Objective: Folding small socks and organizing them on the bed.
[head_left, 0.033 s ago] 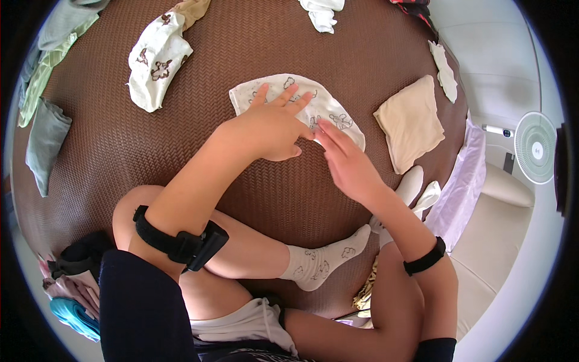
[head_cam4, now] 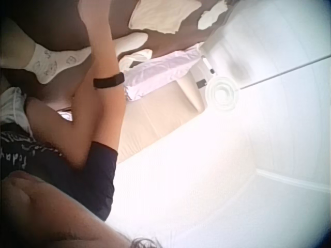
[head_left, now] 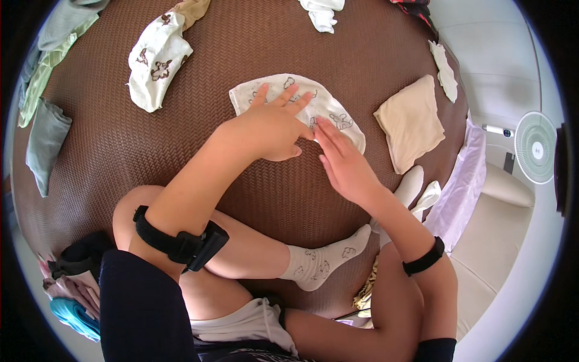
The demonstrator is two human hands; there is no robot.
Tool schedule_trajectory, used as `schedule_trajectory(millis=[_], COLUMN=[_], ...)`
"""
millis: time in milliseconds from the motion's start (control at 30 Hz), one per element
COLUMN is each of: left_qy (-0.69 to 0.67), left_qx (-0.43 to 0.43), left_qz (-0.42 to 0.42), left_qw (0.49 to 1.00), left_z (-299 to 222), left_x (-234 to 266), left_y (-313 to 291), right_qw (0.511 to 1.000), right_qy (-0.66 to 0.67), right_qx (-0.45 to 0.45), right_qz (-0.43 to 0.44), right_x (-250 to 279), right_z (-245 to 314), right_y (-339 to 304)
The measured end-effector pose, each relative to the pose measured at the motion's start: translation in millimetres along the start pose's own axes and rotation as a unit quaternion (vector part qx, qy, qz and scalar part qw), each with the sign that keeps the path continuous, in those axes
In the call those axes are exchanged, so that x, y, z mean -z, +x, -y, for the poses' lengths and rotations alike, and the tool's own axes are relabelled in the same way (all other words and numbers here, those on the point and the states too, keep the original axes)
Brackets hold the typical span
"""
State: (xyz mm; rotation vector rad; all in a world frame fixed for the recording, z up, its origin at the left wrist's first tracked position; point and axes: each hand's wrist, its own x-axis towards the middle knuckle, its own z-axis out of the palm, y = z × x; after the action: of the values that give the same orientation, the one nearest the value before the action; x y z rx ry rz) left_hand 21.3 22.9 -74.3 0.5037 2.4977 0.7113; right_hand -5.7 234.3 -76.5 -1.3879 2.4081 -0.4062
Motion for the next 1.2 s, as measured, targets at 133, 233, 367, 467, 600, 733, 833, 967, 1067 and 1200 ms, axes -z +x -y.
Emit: schedule_trajectory(millis=[133,233,367,467,600,733,833,967,1067,1200], left_qy=[0.0,0.0,-0.008,-0.003,-0.001,-0.011,-0.012,-0.01,-0.013,-0.021], left_qx=[0.0,0.0,0.0,0.005,0.013,0.012,0.013,0.015,0.013,0.008], left_qz=[-0.002,-0.001,-0.003,0.01,0.021,0.023,0.025,0.036,0.038,0.034], left_qw=[1.0,1.0,1.0,1.0,1.0,1.0,1.0,0.999,0.999,0.999], left_z=[0.6,0.6,2.4,0.6,-0.4,-0.3,-0.3,0.5,0.4,0.4], left_x=[0.0,0.4,-2.0,0.4,2.0,2.1,2.3,3.8,3.5,3.2], left_y=[-0.1,0.3,0.5,0.3,0.4,1.0,1.7,1.3,1.4,1.4], right_qw=[0.999,0.995,0.981,0.973,0.955,0.951,0.94,0.91,0.887,0.906], right_qy=[-0.003,-0.054,-0.156,-0.172,-0.223,-0.253,-0.301,-0.376,-0.415,-0.386], right_qx=[-0.038,-0.067,-0.084,-0.128,-0.17,-0.16,-0.145,-0.151,-0.16,-0.155], right_qz=[0.014,0.048,0.079,0.089,0.094,0.076,0.063,0.085,0.123,0.085], right_x=[-8.7,-8.8,-6.5,-3.5,1.4,1.1,2.0,6.4,13.9,18.1], right_z=[6.0,5.8,-1.1,-3.0,-1.0,-10.0,-10.4,-6.0,2.0,4.5], right_y=[-1.5,-3.3,-8.2,-11.8,-15.6,-26.7,-28.2,-23.8,-14.4,-2.1])
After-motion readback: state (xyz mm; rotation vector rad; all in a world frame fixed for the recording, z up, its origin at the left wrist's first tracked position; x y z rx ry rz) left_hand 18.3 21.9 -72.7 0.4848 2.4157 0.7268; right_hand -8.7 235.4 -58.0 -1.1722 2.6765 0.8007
